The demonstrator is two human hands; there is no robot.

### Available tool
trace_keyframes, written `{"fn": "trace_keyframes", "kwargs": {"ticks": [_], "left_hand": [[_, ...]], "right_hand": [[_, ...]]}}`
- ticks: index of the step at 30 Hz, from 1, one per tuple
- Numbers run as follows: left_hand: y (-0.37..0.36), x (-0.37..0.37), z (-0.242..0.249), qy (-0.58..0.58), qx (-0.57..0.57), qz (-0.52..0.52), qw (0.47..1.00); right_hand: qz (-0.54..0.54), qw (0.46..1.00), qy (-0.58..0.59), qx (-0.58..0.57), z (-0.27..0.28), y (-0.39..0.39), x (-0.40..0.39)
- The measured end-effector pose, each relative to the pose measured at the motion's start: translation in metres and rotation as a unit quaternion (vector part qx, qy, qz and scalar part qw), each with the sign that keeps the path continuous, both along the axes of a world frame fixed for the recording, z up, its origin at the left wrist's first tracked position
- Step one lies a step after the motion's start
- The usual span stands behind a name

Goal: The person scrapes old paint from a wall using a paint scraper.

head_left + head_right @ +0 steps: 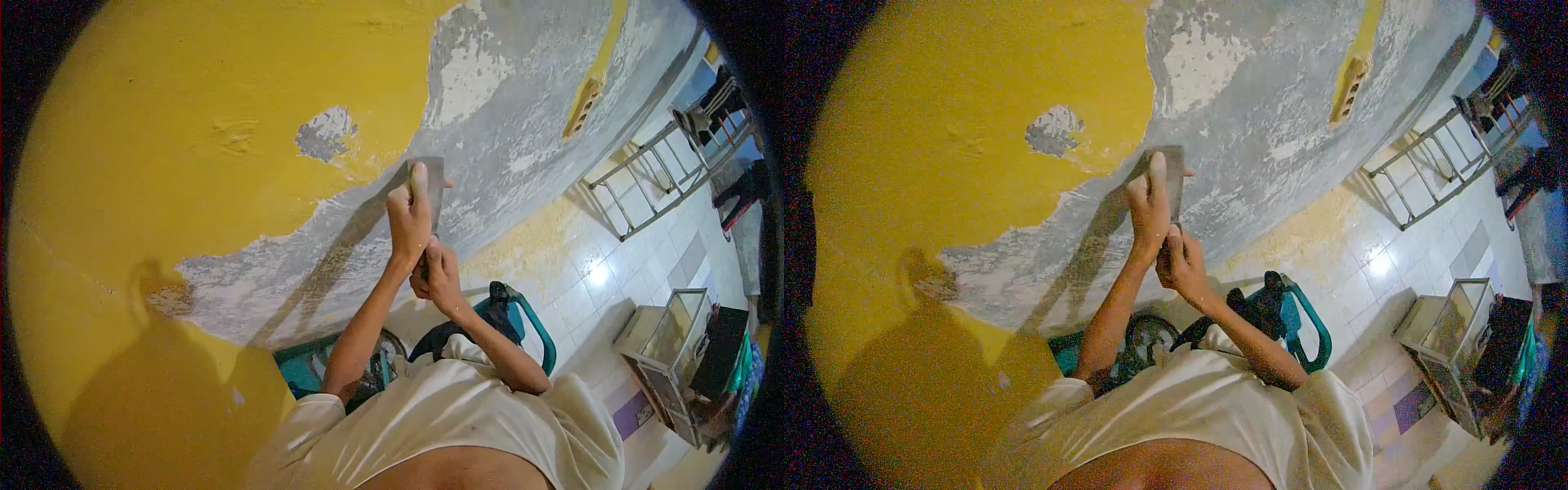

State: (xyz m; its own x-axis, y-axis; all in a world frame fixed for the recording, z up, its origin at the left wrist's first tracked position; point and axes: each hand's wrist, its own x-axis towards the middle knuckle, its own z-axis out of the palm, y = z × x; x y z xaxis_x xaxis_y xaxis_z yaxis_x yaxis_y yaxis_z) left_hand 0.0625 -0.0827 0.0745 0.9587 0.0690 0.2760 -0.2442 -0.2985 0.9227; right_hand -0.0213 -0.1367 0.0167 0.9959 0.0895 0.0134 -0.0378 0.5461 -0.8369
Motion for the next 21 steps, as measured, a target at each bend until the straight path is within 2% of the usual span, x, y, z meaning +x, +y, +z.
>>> {"fn": "trace_keyframes", "kwargs": {"ticks": [2, 3, 4, 9, 12, 14, 18, 21], "left_hand": [[-0.005, 0.004, 0.026, 0.014, 0.051, -0.023, 0.998], [-0.011, 0.010, 0.038, 0.012, 0.021, -0.046, 0.999], [-0.009, 0.006, 0.033, 0.017, 0.020, -0.044, 0.999], [-0.002, 0.002, 0.007, -0.004, 0.018, -0.013, 1.000], [-0.001, -0.004, 0.018, -0.006, 0.025, -0.006, 1.000], [-0.001, 0.000, 0.023, 0.030, 0.044, -0.022, 0.998], [-0.005, 0.000, 0.004, -0.023, -0.011, 0.015, 1.000], [-0.008, 0.005, 0.030, 0.009, 0.010, -0.019, 1.000]], "right_hand": [[0.001, 1.000, 0.013, 0.021, 0.009, 0.002, 0.001], [0.003, 0.999, -0.002, 0.040, 0.014, 0.002, 0.007], [0.004, 0.998, -0.020, 0.057, 0.017, 0.001, 0.010], [-0.026, 0.999, 0.009, -0.034, -0.010, 0.006, -0.004], [0.020, 1.000, -0.002, 0.019, 0.005, 0.000, 0.002], [0.017, 1.000, 0.000, 0.013, 0.004, -0.001, 0.003], [0.035, 0.999, 0.014, 0.011, -0.002, -0.001, -0.001], [0.000, 1.000, -0.023, 0.019, 0.009, 0.000, 0.010]]}}
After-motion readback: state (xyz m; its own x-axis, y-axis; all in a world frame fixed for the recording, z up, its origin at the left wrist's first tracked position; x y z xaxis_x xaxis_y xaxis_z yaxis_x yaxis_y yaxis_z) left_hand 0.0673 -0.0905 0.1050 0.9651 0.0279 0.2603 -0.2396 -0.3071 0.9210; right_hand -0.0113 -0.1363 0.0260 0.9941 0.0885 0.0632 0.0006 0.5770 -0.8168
